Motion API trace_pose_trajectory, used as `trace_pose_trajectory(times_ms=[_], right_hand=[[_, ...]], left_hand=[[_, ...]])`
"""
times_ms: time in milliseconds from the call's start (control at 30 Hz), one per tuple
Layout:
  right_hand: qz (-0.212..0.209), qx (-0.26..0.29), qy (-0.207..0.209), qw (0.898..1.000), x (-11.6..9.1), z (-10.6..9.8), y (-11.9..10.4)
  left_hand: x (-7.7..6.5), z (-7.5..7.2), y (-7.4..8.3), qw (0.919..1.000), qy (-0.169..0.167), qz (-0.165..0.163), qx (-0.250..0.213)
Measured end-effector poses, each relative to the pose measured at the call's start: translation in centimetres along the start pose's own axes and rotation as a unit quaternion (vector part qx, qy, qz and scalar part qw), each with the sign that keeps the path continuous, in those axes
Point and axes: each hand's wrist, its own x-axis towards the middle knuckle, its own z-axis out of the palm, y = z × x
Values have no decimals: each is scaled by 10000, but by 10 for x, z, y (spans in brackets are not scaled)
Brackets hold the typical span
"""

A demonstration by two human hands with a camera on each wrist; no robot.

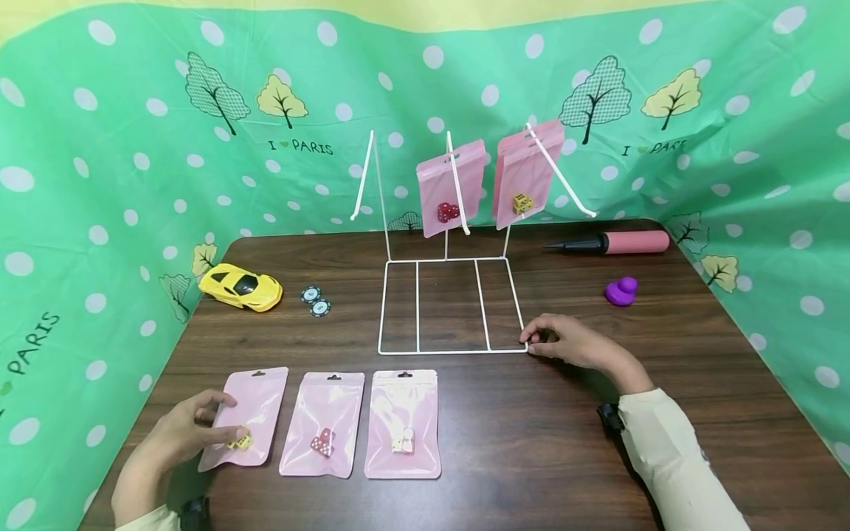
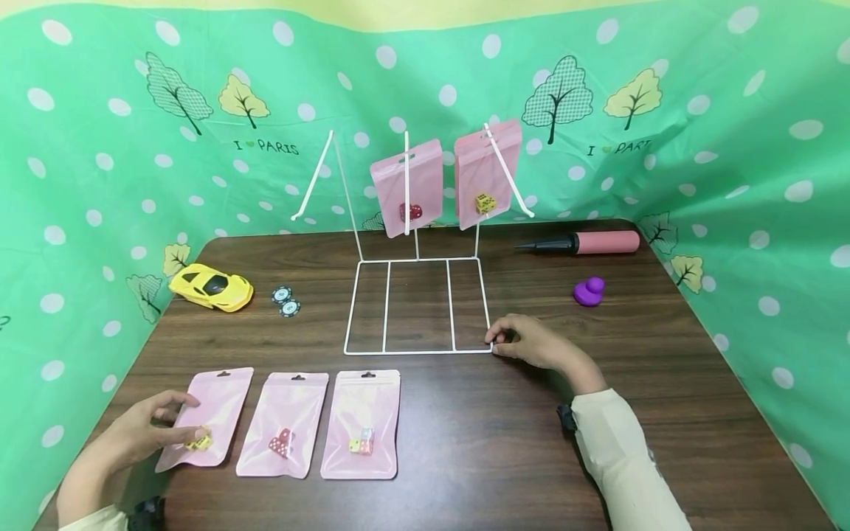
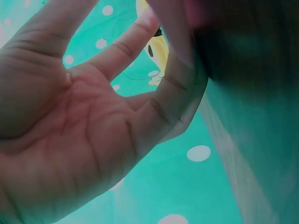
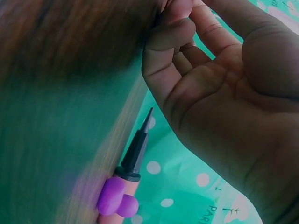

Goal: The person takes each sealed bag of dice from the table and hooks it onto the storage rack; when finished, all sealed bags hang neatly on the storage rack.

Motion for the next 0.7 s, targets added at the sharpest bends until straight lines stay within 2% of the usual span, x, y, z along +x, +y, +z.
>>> trace_pose_trajectory(times_ms=[433, 533, 700], right_hand=[[39, -59, 31, 10000, 1, 1, 1], [-81, -139, 41, 9999, 2, 1, 1], [-5, -215, 32, 9998, 4, 2, 1]], left_hand=[[2, -3, -5, 9999, 31, 129, 13], [2, -5, -10, 9997, 63, 181, -164], [-2, -6, -18, 9989, 35, 275, -372]])
